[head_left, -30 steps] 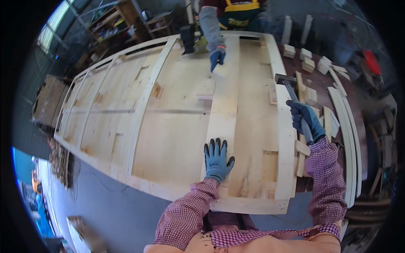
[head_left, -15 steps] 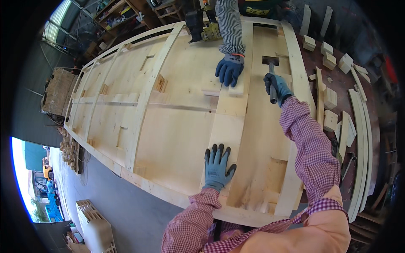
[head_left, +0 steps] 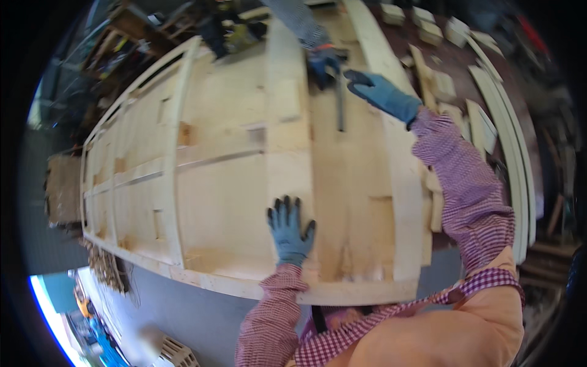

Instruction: The person uses a nail gun to fasten wooden planks onto a large wooden crate frame. They position planks, drive nails, and occasionally use a hammer to adjust pieces. The task continues with repeated nailing and positioning of additional planks.

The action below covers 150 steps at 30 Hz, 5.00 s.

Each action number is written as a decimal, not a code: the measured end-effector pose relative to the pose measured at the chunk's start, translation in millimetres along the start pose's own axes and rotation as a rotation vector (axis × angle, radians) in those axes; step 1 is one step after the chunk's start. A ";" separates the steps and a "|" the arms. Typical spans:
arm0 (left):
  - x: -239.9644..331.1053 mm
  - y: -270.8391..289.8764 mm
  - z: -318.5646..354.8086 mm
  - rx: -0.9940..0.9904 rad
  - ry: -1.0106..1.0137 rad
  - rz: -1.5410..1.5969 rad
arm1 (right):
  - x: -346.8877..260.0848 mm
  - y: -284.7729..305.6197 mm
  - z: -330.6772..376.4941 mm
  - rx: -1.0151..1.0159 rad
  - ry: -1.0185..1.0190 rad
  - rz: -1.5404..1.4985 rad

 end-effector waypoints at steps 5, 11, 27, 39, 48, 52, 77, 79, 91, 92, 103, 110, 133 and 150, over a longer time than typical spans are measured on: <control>17.8 -14.2 -6.1 0.030 -0.078 -0.005 | 19.2 174.8 220.7 0.431 -0.118 -0.088; 14.0 -13.6 -7.0 0.043 -0.098 -0.026 | 122.3 158.3 449.9 0.367 -0.301 0.688; -27.0 -43.5 -210.5 0.331 0.291 0.220 | 338.7 186.0 442.9 0.410 -0.839 0.756; -38.1 -77.7 -229.6 0.425 0.346 0.161 | 363.5 203.6 427.2 0.698 -1.105 0.672; -36.0 -80.0 -232.9 0.391 0.368 0.104 | 373.1 218.6 434.9 0.837 -1.007 0.732; -38.0 -73.3 -220.9 0.403 0.392 0.061 | 391.1 218.1 435.8 0.693 -1.013 0.749; -47.1 -74.9 -223.5 0.312 0.448 0.037 | 80.9 235.4 515.3 1.000 -0.891 -0.465; -43.6 -80.3 -226.7 0.296 0.444 0.095 | 1.0 204.8 487.0 0.898 -0.877 -0.493; -19.8 -22.8 -135.3 0.351 0.152 0.315 | -106.2 122.6 339.9 0.654 -0.795 -0.624; -17.0 -23.6 -127.1 0.332 0.118 0.302 | -109.5 111.6 315.0 0.549 -0.763 -0.629; -29.8 -32.6 -118.0 0.279 0.150 0.313 | -186.6 -27.2 46.3 0.121 -0.475 -0.475; -34.1 -34.3 -116.2 0.275 0.183 0.364 | -146.6 -48.4 -13.5 0.086 -0.185 -0.082; -32.4 -29.0 -117.8 0.370 0.128 0.371 | -199.0 58.6 192.1 0.266 -0.427 0.139; 55.5 -31.3 -46.5 0.080 0.028 0.542 | -25.0 193.0 580.1 0.848 -0.841 -0.417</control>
Point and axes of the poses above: each hand's wrist, its own z-axis away from the middle knuckle, its own y-axis out of the back of the hand, x = y × z, the point moved 10 cm from there along -z, towards the middle knuckle, and after that the axes turned 13 degrees about x, right-handed, at the moved point
